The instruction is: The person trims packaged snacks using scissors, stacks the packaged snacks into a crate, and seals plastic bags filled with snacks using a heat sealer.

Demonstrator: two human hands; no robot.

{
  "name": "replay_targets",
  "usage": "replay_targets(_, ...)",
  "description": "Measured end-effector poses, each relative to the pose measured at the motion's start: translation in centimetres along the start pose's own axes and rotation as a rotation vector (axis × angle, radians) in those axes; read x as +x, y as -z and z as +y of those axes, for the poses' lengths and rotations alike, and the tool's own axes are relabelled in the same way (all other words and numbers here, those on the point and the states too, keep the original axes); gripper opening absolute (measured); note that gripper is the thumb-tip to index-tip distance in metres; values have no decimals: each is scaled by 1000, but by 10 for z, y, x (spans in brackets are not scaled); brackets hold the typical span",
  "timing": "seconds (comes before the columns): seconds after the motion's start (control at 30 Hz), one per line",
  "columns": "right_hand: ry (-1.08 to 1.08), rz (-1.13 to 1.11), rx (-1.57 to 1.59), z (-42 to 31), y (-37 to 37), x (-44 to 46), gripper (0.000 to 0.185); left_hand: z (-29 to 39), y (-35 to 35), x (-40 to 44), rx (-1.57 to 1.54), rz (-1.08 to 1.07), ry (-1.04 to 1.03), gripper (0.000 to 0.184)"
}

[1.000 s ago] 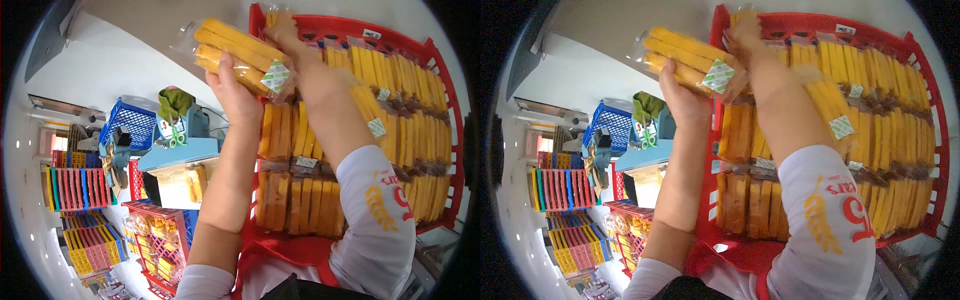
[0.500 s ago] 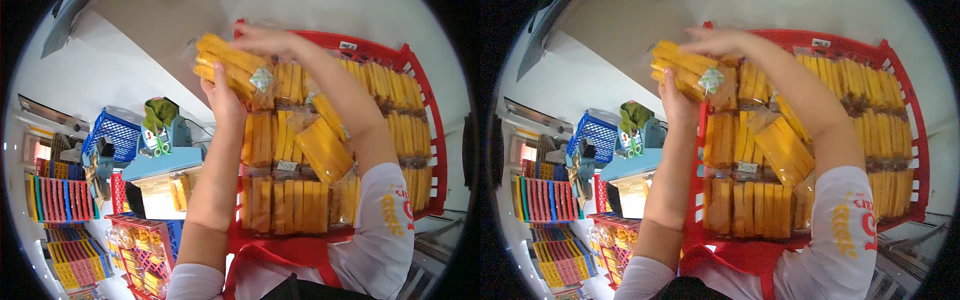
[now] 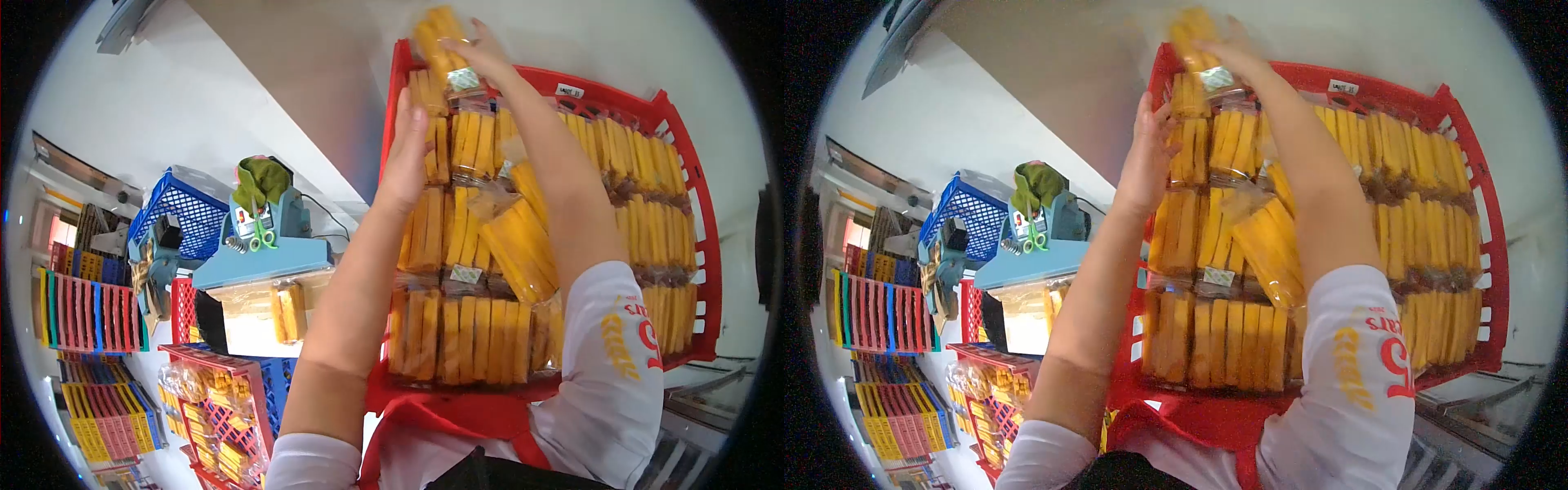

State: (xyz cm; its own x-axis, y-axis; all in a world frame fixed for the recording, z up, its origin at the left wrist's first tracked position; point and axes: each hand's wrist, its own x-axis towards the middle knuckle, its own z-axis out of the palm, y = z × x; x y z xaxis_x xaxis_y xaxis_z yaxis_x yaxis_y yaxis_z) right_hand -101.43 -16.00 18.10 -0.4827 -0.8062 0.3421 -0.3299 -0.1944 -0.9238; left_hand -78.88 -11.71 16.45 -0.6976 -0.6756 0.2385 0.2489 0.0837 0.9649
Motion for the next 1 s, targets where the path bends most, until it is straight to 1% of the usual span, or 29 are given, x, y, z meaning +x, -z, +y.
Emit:
replay_targets(0.03,38,155,5,26,5,8,87,1,0,-2,22,9,-3,73)
replay_targets(0.1,0,252,-116,79,19,15,82,3,2,-2,36,31,-5,74)
replay_targets(0.13,-4,241,-113,92,25,12,82,3,3,-2,37,42,0,74)
replay_targets(0.2,-420,13,-119,106,29,5,77,3,3,-3,2,84,-18,74)
replay_targets(0.23,-428,6,-118,111,28,10,77,4,3,-3,2,90,-10,74)
replay_targets(0.3,-546,-359,-365,100,29,23,76,5,2,-3,43,87,-10,73)
replay_targets(0.33,-549,-358,-366,94,24,23,76,4,2,-3,41,86,-7,73)
replay_targets(0.4,-412,-41,-942,62,-9,14,76,2,2,0,48,85,-20,73)
replay_targets(0.43,-452,11,-904,68,-22,16,75,2,2,0,54,83,-17,73)
replay_targets(0.47,-456,9,-896,74,-25,12,75,2,2,0,57,87,-16,73)
replay_targets(0.53,-499,-52,-1000,80,-29,9,79,3,2,1,63,90,-23,73)
replay_targets(0.57,-499,-52,-999,86,-34,9,79,2,3,1,71,94,-32,73)
replay_targets(0.63,-545,-95,-1022,104,-44,11,68,-2,0,1,67,82,-35,74)
replay_targets(0.67,-556,-80,-1026,134,-50,22,68,-3,-1,2,74,85,-28,73)
replay_targets(0.7,-532,-157,-1040,120,-49,20,63,-3,-1,3,81,90,-21,72)
replay_targets(0.73,-479,-308,-1056,105,-41,19,58,-2,0,3,75,78,-24,72)
replay_targets(0.77,-410,-530,-1046,73,-28,14,55,-3,2,3,99,69,-13,71)
replay_targets(0.8,-374,-703,-994,45,-16,10,53,-4,3,1,116,58,6,70)
replay_targets(0.83,-385,-801,-942,21,-4,6,51,-6,3,1,99,72,4,66)
replay_targets(0.87,-461,-757,-875,15,8,3,49,-8,2,-1,78,51,19,66)
replay_targets(0.93,-583,-655,-999,-25,29,-29,52,-3,1,1,128,20,86,64)
replay_targets(0.97,-506,-762,-1020,-50,41,-51,59,2,-3,-1,185,59,100,64)
replay_targets(1.0,-429,-875,-1037,-66,57,-72,69,3,-3,-2,171,55,93,64)
